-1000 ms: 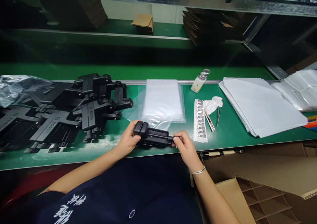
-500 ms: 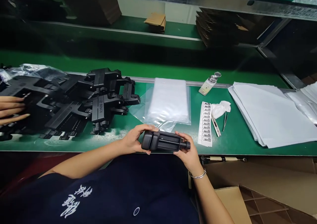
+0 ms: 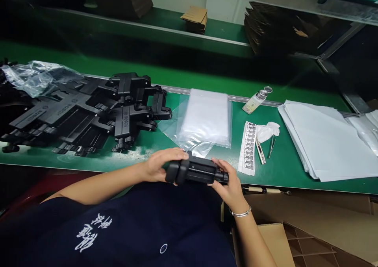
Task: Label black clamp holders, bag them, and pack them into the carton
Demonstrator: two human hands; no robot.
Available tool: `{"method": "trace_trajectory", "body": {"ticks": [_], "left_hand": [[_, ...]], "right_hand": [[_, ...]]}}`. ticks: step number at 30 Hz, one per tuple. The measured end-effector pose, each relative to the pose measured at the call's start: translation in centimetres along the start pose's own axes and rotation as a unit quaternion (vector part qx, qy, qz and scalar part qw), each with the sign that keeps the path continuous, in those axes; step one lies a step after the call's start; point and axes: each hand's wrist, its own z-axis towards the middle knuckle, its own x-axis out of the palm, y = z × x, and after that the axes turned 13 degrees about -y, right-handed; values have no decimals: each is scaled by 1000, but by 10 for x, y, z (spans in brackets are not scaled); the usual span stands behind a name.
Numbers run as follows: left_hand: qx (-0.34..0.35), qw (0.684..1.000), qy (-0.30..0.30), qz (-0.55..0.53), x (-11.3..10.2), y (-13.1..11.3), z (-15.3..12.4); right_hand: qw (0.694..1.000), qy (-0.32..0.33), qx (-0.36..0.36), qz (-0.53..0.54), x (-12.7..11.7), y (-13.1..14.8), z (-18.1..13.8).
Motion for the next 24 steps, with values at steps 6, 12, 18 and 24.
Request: {"method": "trace_trajectory", "body": {"ticks": [6, 12, 18, 24], "left_hand": [[-147, 958, -189, -161, 7, 19, -5], [-37, 988, -147, -31, -7, 16, -6], [312, 943, 13, 117, -19, 11, -1], [-5, 981, -191, 26, 0, 16, -7]], "right_hand": [[968, -13, -192, -164, -7, 32, 19], [994, 41, -10, -103, -4, 35, 30], [857, 159, 436, 226, 8, 14, 32], [942, 48, 307, 126, 10, 15, 29]]}}
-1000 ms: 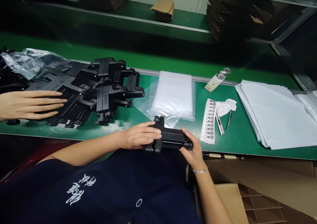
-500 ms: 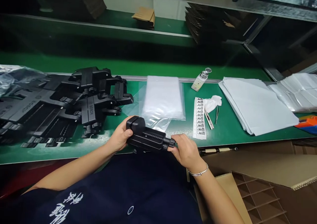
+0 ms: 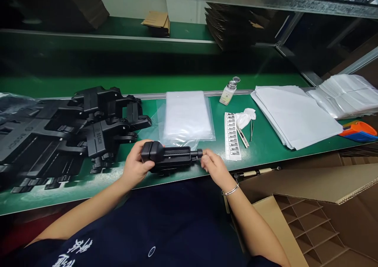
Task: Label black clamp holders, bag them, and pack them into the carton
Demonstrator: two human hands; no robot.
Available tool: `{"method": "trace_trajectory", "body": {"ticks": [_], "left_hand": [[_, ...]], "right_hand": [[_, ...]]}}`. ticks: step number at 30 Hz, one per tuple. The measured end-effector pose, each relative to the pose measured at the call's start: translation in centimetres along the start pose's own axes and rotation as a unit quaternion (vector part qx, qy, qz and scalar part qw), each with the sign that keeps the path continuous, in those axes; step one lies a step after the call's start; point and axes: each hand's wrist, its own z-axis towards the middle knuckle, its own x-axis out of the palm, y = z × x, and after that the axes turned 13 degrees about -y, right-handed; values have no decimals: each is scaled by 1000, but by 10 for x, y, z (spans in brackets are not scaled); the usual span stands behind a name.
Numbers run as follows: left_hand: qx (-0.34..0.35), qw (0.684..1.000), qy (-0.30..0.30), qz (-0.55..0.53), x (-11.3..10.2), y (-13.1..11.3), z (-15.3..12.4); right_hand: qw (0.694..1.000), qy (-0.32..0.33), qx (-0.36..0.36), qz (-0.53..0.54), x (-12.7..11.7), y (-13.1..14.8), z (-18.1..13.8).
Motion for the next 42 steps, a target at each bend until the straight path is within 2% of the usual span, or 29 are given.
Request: {"method": "trace_trajectory", "body": {"ticks": [1, 3, 8, 11, 13, 16, 19, 22, 26, 29, 32, 34, 37, 39, 42], "left_hand": [[-47, 998, -17, -35, 4, 1, -1], [-103, 990, -23, -90, 13, 3, -1], [-226, 962, -43, -146, 29, 6, 7], [-272, 951, -41, -141, 32, 9, 9], [-238, 965, -54, -99, 32, 10, 6], [-136, 989, -49, -19, 32, 9, 0], [-73, 997, -20, 6, 34, 5, -3], [-79, 996, -27, -6, 36, 7, 0], [-127, 990, -55, -23, 35, 10, 6], [-88, 995, -42, -19, 33, 4, 7], [-51, 998, -23, -10, 32, -3, 10], [-67, 997, -37, -7, 31, -4, 14], [-101, 993, -59, -6, 30, -1, 15], [-87, 995, -49, -3, 30, 0, 10], [-49, 998, -25, -13, 31, -3, 3]], "right_hand": [[999, -26, -31, -35, 1, 0, -1], [997, -37, -38, -52, 4, 0, 0], [995, -28, 30, 88, 12, -5, 3], [996, -49, 4, 69, 15, -11, 2], [996, -76, -45, 3, 15, -15, 3], [977, -148, -107, -106, 15, -24, 5], [968, -193, -97, -131, 16, -30, 9], [975, -175, -76, -117, 15, -27, 9], [984, -124, -103, -69, 12, -16, 10], [984, -138, -98, -57, 11, -16, 13], [977, -157, -83, -118, 12, -18, 15], [978, -138, -88, -126, 13, -18, 15], [988, -100, -102, -64, 14, -18, 16], [987, -119, -97, -36, 15, -21, 19], [979, -176, -79, -62, 17, -26, 23]]}}
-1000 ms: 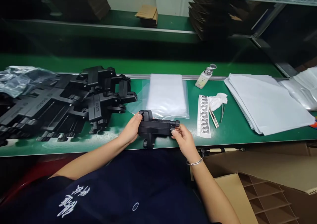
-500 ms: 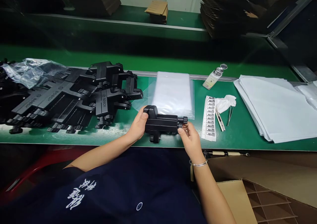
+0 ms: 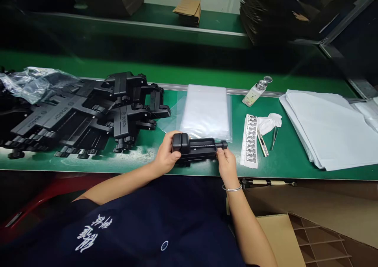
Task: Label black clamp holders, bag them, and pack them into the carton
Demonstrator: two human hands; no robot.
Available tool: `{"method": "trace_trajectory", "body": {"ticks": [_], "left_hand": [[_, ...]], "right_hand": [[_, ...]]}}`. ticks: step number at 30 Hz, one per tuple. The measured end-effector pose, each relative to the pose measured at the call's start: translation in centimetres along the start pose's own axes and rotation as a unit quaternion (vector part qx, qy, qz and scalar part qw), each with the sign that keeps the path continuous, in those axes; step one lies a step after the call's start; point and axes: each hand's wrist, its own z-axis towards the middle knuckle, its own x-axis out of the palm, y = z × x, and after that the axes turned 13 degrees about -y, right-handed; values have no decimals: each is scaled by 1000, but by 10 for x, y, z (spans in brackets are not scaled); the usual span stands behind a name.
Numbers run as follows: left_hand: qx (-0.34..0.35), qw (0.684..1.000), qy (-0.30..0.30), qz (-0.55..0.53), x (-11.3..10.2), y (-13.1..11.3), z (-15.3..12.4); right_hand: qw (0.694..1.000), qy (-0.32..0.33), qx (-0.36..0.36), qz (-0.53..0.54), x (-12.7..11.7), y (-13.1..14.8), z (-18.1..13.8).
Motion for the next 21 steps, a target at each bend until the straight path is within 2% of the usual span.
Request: {"method": "trace_trajectory", "body": {"ticks": [2, 4, 6, 8, 10, 12, 13, 15, 17, 18, 19, 21], "left_hand": [[-28, 999, -19, -33, 2, -1, 2], [-124, 985, -69, -100, 4, -1, 10], [-250, 940, -137, -185, 7, 2, 22], [-343, 882, -199, -255, 8, 5, 33], [-390, 841, -227, -298, 7, 6, 40], [-407, 826, -221, -321, 7, 7, 42], [-410, 825, -212, -325, 7, 7, 42], [-402, 836, -194, -319, 7, 7, 40], [-386, 857, -167, -298, 9, 6, 37], [-374, 871, -146, -282, 10, 5, 34], [-357, 889, -118, -261, 12, 3, 32], [-303, 927, -43, -216, 15, -1, 27]], "right_hand": [[1000, -2, 1, -10, 1, 2, -2], [999, 37, -18, 13, 0, 11, -8], [992, 102, -77, 21, 0, 23, -17], [970, 163, -180, -13, 3, 34, -28], [938, 192, -283, -62, 6, 40, -36], [916, 196, -341, -81, 9, 41, -42], [916, 189, -345, -75, 10, 41, -43], [945, 137, -295, -43, 9, 41, -43], [982, 63, -174, 31, 6, 41, -38], [991, 41, -96, 81, 5, 40, -35], [990, 33, -17, 134, 5, 39, -31], [967, 40, 115, 225, 7, 34, -24]]}}
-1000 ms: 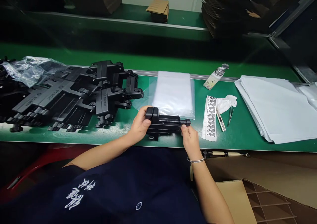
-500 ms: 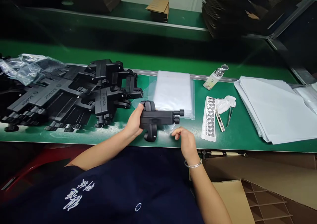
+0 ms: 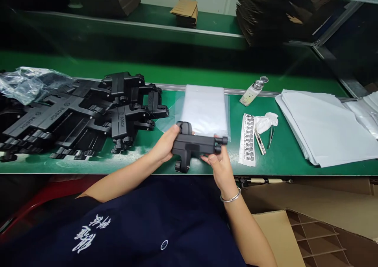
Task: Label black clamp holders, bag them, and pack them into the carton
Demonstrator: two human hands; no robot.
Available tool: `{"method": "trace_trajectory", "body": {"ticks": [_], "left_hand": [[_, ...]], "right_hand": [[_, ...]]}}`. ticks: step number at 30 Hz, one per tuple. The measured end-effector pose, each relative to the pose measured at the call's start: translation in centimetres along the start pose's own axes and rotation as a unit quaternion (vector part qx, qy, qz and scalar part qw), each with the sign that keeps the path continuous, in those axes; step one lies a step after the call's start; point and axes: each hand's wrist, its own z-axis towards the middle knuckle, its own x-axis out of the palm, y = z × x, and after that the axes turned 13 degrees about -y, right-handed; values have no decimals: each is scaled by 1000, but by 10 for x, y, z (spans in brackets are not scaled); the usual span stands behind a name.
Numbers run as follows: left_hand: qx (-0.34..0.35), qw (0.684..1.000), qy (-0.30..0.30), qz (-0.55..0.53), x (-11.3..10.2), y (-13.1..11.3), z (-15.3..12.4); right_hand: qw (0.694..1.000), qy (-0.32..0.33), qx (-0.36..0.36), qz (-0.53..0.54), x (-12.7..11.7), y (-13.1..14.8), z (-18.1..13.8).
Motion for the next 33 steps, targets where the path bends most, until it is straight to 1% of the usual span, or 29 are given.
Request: {"method": "trace_trajectory", "body": {"ticks": [2, 3, 5, 6, 7, 8, 9, 11, 14, 17, 19, 20, 22, 24, 25, 27, 28, 29, 31, 32, 33], "left_hand": [[56, 993, 89, 57, 3, -3, -6], [75, 984, 141, 77, 4, -6, -9], [90, 960, 241, 107, 6, -12, -12], [92, 948, 279, 122, 6, -15, -13], [97, 938, 303, 138, 7, -17, -14], [106, 932, 311, 151, 8, -18, -14], [118, 931, 306, 160, 10, -19, -14], [130, 938, 277, 161, 13, -19, -13], [116, 955, 225, 155, 19, -18, -10], [121, 959, 186, 178, 22, -19, -9], [142, 955, 177, 189, 21, -22, -9], [155, 952, 181, 192, 19, -23, -10], [182, 938, 217, 200, 13, -26, -13], [201, 917, 262, 223, 2, -28, -15], [207, 908, 275, 238, -3, -28, -16], [214, 902, 271, 259, -13, -26, -18], [213, 906, 259, 258, -17, -25, -18], [206, 915, 246, 246, -20, -24, -18], [162, 942, 229, 182, -23, -21, -18], [117, 958, 222, 142, -23, -20, -18], [56, 970, 216, 102, -23, -19, -18]], "right_hand": [[995, -22, 77, 55, -1, -8, 8], [992, -34, 98, 70, -2, -12, 10], [988, -38, 120, 86, -2, -22, 14], [987, -32, 129, 85, -2, -26, 14], [987, -27, 136, 82, -2, -29, 13], [987, -24, 142, 76, -2, -31, 12], [986, -21, 149, 72, -1, -33, 10], [984, -10, 165, 69, -1, -34, 6], [979, 1, 187, 81, 1, -35, 1], [975, -15, 197, 101, 2, -40, 0], [975, -29, 190, 110, 1, -43, 1], [977, -36, 176, 112, -1, -43, 2], [986, -51, 120, 107, -6, -41, 3], [994, -66, 21, 88, -14, -33, 1], [995, -70, -35, 67, -18, -27, -1], [989, -74, -131, 11, -25, -15, -7], [985, -71, -158, -19, -27, -8, -10], [983, -62, -164, -45, -29, -3, -12], [989, -30, -131, -56, -31, 6, -14], [994, -7, -104, -44, -31, 9, -14], [997, 11, -77, -27, -30, 12, -12]]}}
